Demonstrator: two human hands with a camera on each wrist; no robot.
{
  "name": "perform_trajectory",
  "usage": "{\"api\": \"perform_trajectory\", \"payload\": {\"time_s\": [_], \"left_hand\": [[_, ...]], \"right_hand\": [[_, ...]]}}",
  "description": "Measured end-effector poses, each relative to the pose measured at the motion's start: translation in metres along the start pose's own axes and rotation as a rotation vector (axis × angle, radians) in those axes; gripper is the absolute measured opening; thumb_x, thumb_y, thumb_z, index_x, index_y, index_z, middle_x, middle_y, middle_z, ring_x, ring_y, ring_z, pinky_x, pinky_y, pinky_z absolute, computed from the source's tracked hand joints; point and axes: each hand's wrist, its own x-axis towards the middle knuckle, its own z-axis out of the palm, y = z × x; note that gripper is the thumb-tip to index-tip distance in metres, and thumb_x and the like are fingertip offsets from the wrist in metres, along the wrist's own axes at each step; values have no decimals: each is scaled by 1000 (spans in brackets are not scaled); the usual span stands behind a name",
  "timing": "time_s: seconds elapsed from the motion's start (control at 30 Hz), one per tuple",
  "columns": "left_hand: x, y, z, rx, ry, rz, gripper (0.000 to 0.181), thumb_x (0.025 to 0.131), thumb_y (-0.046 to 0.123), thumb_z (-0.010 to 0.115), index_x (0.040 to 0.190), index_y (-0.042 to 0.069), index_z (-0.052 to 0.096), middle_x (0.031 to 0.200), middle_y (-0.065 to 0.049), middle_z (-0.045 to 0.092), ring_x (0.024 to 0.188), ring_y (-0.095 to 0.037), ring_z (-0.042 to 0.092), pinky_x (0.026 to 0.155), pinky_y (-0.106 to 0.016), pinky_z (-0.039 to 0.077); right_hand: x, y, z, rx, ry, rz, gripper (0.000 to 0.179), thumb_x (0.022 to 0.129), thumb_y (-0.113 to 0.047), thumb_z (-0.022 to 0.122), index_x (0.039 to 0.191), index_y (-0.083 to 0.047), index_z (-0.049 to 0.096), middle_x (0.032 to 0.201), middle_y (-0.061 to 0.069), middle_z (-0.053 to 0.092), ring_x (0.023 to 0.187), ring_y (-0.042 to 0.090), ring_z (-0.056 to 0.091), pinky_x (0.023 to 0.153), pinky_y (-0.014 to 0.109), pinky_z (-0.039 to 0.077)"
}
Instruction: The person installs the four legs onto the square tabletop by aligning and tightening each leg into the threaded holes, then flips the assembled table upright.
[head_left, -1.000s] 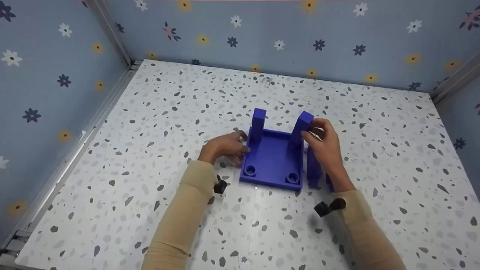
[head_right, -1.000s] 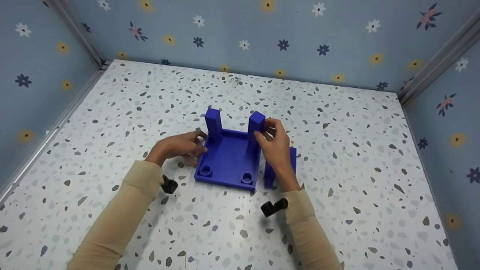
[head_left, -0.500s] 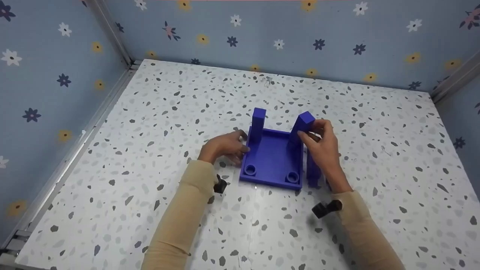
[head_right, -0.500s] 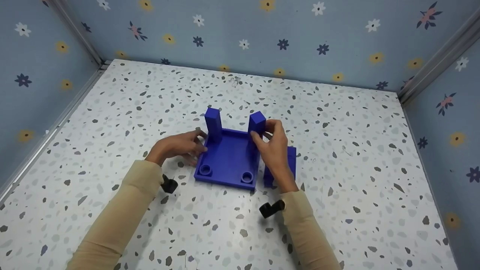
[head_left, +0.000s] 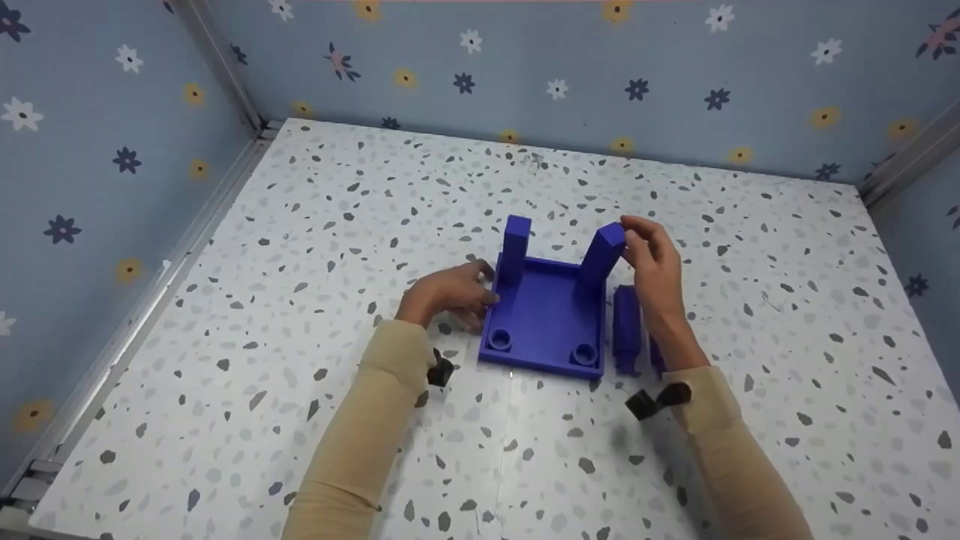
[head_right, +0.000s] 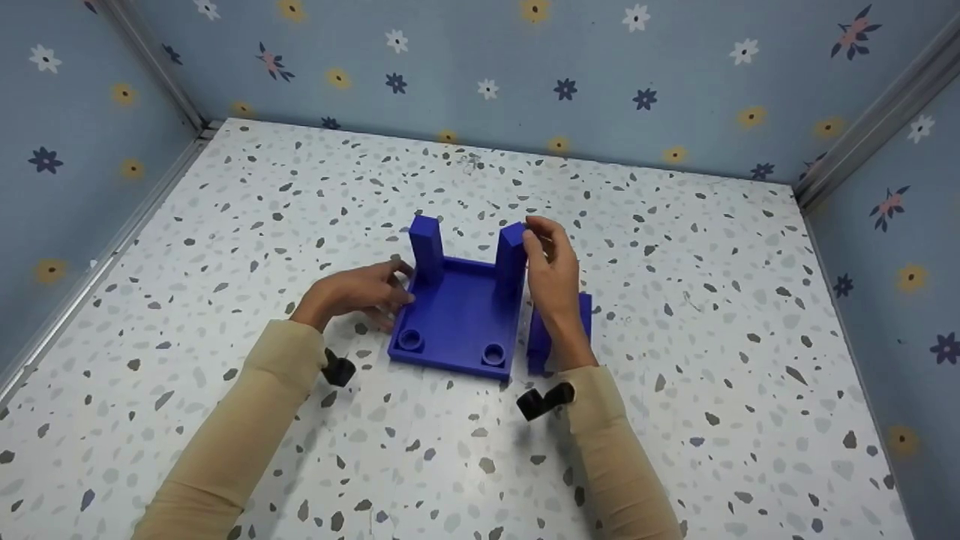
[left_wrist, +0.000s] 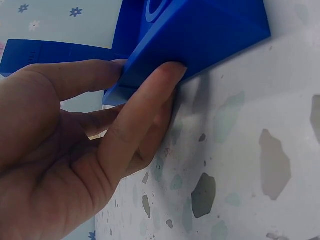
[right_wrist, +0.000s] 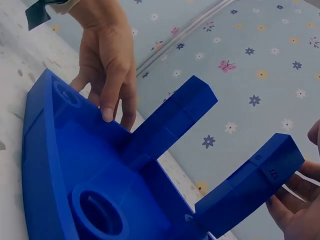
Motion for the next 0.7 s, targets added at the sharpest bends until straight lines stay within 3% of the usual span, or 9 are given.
{"api": "perform_trajectory", "payload": {"time_s": [0.3,0.5,0.7], "left_hand": [[-1,0,-1,-2,-1,-5,53,96,18,57,142,13,31,105,-17,64,69,-19,68,70,-34,57],[0,0,-1,-14,-1,-4,53,96,17,56,142,13,31,106,-17,64,68,-19,67,69,-34,57],[0,1,-1,1,0,-10,54,96,18,57,143,13,30,107,-17,64,68,-18,68,70,-34,57]], "right_hand": [[5,2,0,128,-68,48,37,100,-12,46,134,0,51,136,10,50,122,15,51,112,36,34],[8,2,0,207,-101,52,34,99,-6,43,131,5,51,132,20,51,121,20,54,105,29,41],[8,1,-1,205,-97,64,33,98,-4,45,129,6,51,127,18,54,115,17,56,101,26,44]]}}
